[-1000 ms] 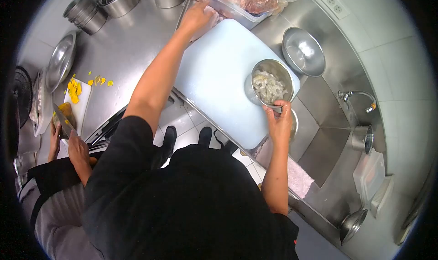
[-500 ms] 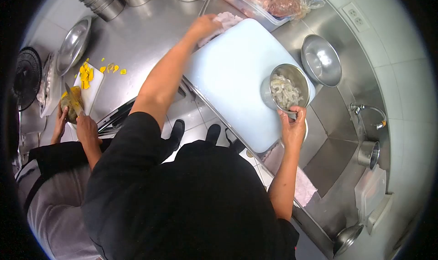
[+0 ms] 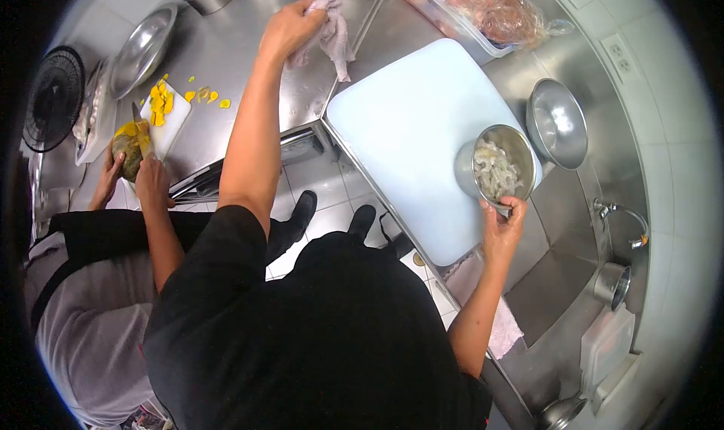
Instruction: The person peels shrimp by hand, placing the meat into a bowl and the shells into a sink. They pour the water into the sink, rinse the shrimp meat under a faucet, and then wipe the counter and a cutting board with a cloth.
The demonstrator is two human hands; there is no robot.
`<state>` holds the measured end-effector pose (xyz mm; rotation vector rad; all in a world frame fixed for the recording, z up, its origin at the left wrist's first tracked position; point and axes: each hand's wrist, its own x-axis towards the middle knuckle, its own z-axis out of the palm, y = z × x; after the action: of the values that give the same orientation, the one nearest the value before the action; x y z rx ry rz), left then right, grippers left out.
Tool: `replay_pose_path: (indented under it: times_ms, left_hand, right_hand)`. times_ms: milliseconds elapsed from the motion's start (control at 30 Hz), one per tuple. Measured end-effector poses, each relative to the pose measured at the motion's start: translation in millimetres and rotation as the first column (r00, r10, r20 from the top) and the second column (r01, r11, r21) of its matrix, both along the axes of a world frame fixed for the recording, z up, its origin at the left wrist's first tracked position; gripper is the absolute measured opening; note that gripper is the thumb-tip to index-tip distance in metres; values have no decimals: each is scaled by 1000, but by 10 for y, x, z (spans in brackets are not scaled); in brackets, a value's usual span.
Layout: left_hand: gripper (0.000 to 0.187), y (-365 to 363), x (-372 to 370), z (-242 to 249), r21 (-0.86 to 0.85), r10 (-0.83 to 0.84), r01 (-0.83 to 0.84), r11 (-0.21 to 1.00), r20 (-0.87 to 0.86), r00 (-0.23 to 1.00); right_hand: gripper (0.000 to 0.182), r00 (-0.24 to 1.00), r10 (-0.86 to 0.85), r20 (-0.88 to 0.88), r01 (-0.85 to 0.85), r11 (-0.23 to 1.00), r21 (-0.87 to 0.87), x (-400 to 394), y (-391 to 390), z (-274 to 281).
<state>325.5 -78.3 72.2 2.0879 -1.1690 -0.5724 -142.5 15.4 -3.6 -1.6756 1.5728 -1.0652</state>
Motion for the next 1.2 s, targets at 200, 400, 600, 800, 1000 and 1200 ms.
replay_pose_path:
  times_ms: [200,400,600,800,1000,1200]
  left_hand:
    - [48,-343,31,-1310,-9,-100,130,991,595,798]
    - [41,342,-372,-1501,-312,111,105,944,602,790]
    - [47,1157,-304,-1444,-337,169,34,941,553,816]
    - [48,1564,168,-1417,-315,251,-75,946,569,783]
    - [43,1112,-316,-1276,-233,156,-12,972,612,776]
    - [36,214,819,-1533,-395,354,-111,912,620,700]
  right_hand:
    - [32,999,8,-39,-9,1000,-12,-40,6,-15]
    - [30,996,75,46,-72,995,-73,-96,-16,-125]
    - [30,997,43,-58,-44,999,-22,-44,-3,6]
    - [33,994,41,-97,-44,999,-24,-152,-37,-63]
    - [35,997,23,-72,-22,1000,19,-140,-22,-43]
    - [35,999,47,-5,-47,999,12,-183,9,-115]
